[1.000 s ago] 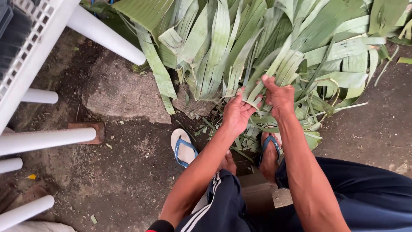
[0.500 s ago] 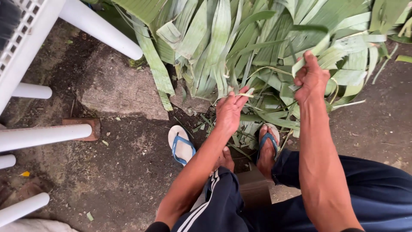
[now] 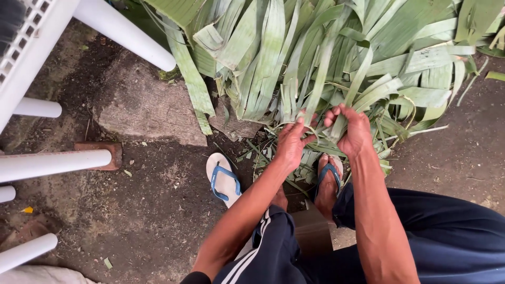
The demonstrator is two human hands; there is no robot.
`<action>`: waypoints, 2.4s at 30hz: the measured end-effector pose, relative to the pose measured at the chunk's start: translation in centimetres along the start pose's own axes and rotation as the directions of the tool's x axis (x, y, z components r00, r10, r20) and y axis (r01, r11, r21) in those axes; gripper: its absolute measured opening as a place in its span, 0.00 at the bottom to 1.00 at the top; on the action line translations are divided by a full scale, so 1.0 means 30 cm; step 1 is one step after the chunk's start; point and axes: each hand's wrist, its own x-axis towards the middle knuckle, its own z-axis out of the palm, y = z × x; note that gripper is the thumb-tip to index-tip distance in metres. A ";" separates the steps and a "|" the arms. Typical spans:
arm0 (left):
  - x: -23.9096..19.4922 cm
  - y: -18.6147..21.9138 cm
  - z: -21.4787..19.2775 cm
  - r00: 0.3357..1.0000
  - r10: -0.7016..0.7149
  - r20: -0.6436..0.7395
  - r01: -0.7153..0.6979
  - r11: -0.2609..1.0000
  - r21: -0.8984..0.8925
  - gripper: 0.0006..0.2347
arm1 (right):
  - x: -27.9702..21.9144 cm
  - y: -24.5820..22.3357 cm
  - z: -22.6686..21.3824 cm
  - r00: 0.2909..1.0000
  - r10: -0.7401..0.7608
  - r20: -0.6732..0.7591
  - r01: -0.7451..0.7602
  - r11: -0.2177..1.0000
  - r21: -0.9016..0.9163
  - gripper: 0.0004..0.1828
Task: The person sits on a low stool and uses a knife to trim and cut long green leaves into smaller pieces. The person repeatedly picks up leaves, cuts them, and places the cut pieces into a black tray on a white plastic table.
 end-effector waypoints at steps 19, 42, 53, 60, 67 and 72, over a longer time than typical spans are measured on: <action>-0.009 -0.026 0.082 1.000 -0.003 0.015 0.002 0.999 0.036 0.15 | -0.038 0.265 -0.148 0.951 -0.229 -0.209 0.098 0.861 -0.498 0.16; 0.056 0.075 -0.074 0.986 -0.122 0.110 0.159 0.883 -0.442 0.16 | -0.020 0.110 -0.080 0.993 -0.052 -0.104 0.016 0.947 -0.320 0.26; 0.034 0.082 -0.029 0.966 -0.246 0.077 0.258 0.922 -0.287 0.29 | 0.090 0.123 -0.003 0.977 -0.178 -0.118 0.143 0.956 -0.257 0.12; 0.120 -0.066 -0.079 0.987 -0.132 -0.095 0.104 0.961 -0.256 0.22 | 0.081 0.132 0.035 0.960 -0.160 -0.231 0.138 0.984 -0.108 0.10; -0.036 0.098 0.126 0.980 -0.001 -0.198 -0.062 0.949 -0.309 0.12 | 0.169 0.068 -0.025 0.917 -0.194 -0.349 0.197 0.980 -0.027 0.10; -0.050 0.222 0.044 0.993 0.099 -0.062 -0.107 0.985 -0.138 0.17 | 0.205 -0.097 -0.098 0.931 -0.262 -0.253 0.207 0.952 -0.224 0.11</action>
